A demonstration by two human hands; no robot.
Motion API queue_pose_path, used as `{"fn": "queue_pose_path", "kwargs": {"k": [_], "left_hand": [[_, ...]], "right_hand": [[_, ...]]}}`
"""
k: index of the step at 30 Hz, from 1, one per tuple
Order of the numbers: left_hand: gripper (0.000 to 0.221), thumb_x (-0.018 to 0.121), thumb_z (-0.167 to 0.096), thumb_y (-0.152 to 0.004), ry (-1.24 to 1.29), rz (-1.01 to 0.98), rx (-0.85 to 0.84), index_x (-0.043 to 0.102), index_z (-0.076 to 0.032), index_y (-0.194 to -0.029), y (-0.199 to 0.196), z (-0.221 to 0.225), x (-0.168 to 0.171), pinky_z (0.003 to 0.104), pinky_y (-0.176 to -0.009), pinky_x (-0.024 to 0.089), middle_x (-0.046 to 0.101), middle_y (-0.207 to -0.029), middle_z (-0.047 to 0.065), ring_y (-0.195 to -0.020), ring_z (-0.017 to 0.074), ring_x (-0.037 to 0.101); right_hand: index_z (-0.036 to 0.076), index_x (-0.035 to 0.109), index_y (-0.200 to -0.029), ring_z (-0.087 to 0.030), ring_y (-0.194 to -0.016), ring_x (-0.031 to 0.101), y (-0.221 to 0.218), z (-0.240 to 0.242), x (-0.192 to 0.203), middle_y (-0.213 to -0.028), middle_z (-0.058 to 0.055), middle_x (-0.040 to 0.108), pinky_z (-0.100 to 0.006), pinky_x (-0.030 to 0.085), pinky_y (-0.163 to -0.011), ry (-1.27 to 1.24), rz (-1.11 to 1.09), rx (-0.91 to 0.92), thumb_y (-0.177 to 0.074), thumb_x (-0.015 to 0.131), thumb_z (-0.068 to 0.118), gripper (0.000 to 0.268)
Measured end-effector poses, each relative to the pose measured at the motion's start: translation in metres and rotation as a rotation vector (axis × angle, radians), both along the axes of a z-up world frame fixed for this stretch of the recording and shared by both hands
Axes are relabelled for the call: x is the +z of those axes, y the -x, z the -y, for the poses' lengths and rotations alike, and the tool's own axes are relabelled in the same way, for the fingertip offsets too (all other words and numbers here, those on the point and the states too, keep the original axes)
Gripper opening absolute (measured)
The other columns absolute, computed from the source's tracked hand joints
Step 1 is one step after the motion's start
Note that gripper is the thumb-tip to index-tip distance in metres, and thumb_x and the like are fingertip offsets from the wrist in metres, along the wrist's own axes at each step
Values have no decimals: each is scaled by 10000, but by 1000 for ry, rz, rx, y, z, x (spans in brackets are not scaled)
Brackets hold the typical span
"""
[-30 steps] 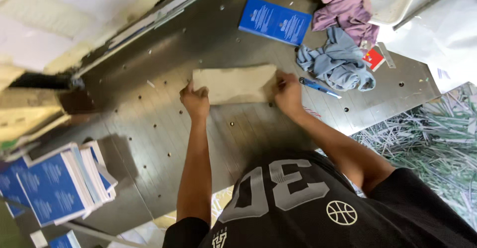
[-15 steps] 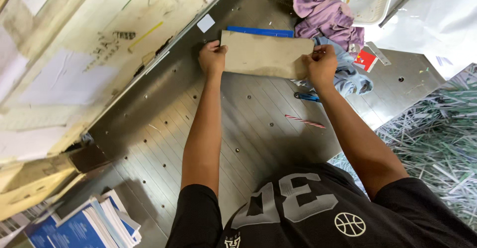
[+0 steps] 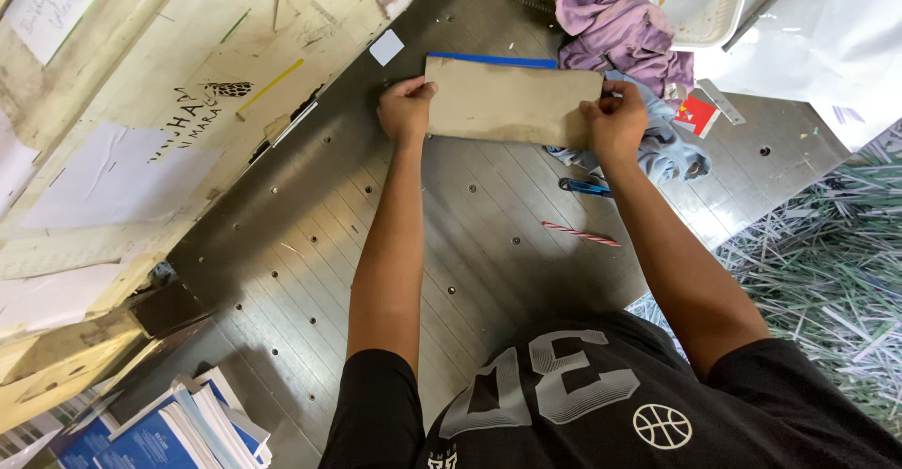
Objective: The person holds a stack of business cards, puts a paper strip into a machine, and then picks up and folds a piece of brown paper by hand.
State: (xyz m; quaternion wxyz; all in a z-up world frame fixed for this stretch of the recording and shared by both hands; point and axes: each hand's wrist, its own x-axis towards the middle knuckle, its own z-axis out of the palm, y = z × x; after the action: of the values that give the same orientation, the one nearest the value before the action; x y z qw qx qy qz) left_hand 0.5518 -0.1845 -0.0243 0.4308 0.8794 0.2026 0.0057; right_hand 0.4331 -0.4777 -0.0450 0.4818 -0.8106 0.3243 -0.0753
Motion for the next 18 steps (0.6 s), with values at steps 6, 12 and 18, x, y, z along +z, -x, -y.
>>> {"fn": "queue_pose_path", "kwargs": {"k": [6,12,18], "left_hand": [[269,909,-302,-749,-25,95,-5,842,-230,-1000,4,3,-2,407,-860,583,813,-874,51,-915,338,780],[266,935,-334,-686,-72,126,33,849,-299,-936,9,6,-8,405,-853,603,806,-846,-10,-886,300,774],[278,942,-313,-720,7,126,11,846,-268,-976,7,4,-4,389,-819,587,806,-851,37,-901,336,773]], "right_hand": [[154,699,-1202,-236,-844,749,-1,0,4,-834,-59,750,-371,591,-755,32,18,2,-866,866,166,375],[195,738,-1201,-168,-805,745,0,0,4,-820,-17,748,-308,591,-721,4,44,-26,-864,875,173,364],[189,747,-1201,-194,-799,747,-2,2,3,-809,-32,750,-331,588,-714,24,49,-28,-852,878,158,374]]}}
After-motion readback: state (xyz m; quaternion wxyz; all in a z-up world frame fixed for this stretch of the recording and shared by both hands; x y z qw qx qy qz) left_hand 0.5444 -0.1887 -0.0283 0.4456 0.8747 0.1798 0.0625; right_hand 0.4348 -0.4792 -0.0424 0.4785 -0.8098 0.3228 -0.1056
